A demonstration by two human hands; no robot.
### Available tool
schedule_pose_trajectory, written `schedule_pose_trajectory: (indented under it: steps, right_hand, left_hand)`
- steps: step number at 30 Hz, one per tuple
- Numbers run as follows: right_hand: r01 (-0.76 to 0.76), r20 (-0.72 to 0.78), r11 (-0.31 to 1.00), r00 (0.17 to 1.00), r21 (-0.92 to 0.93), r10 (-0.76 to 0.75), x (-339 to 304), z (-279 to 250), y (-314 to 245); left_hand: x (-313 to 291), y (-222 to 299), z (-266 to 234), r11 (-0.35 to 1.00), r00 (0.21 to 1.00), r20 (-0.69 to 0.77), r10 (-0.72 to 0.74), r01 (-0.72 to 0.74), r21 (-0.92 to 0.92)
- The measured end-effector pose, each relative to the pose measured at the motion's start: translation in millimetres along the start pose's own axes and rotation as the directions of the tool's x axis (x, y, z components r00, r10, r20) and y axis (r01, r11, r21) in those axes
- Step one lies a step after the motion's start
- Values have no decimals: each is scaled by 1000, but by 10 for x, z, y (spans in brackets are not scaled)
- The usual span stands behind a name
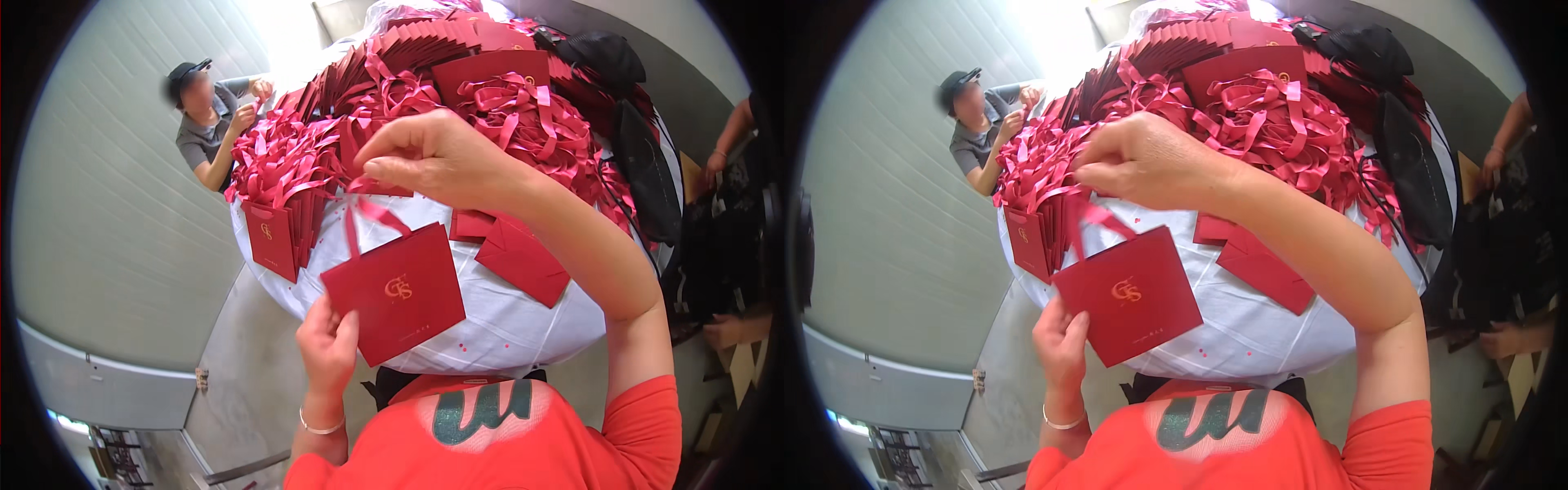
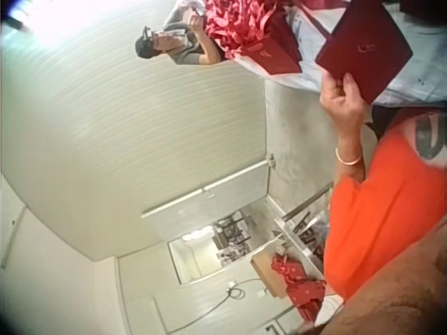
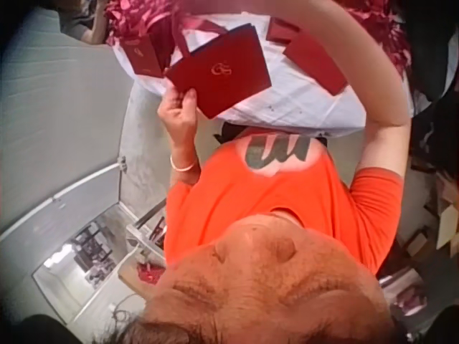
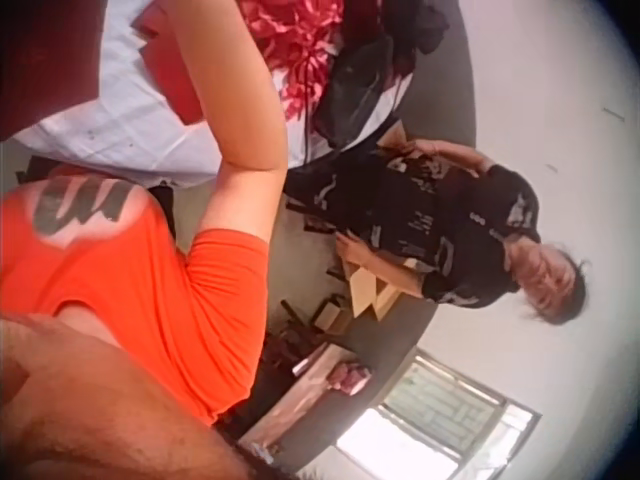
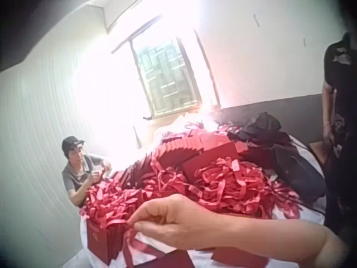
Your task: The person attaches ribbon handles to paper gift bags by inserting ribbon straps through the slots of the bags by hand.
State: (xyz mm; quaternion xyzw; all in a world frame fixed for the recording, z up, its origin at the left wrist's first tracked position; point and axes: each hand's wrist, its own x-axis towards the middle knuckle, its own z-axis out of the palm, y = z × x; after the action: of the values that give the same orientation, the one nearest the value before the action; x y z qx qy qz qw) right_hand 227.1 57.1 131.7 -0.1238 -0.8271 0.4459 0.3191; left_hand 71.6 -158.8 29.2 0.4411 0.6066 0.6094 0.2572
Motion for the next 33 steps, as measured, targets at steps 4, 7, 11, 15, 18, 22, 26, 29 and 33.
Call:
schedule_pose_trajectory:
  steps: [4,7,11,15,18,22,26,29,33]
  right_hand:
    - [-42,-106,928,994,-370,3,-246,-111,733]
    - [-16,67,916,997,-402,47,-663,-113,721]
    - [55,153,898,988,-437,14,-976,-12,771]
    - [164,58,876,986,-453,-154,-1131,95,1040]
    - [255,99,791,965,-556,-242,-1201,144,1188]
    - [289,168,733,957,-616,-236,-1161,186,1257]
    - [254,171,732,967,-632,-188,-1148,133,1199]
    - [241,137,788,970,-566,-198,-1121,105,1093]
    - [206,25,883,976,-423,-215,-1022,1,896]
  left_hand:
    - [148,-632,19,828,967,-45,252,-191,526]
    - [104,-612,21,925,999,34,-19,5,381]
    - [188,-511,135,560,968,211,135,-250,790]
    - [232,-359,228,433,958,271,94,-285,855]
    - [310,-230,283,436,972,236,17,-220,872]
    - [476,-256,249,513,973,231,25,-211,832]
    - [539,-377,192,557,956,271,113,-287,779]
    - [520,-414,158,551,929,333,163,-366,750]
    - [603,-329,191,450,899,373,230,-438,779]
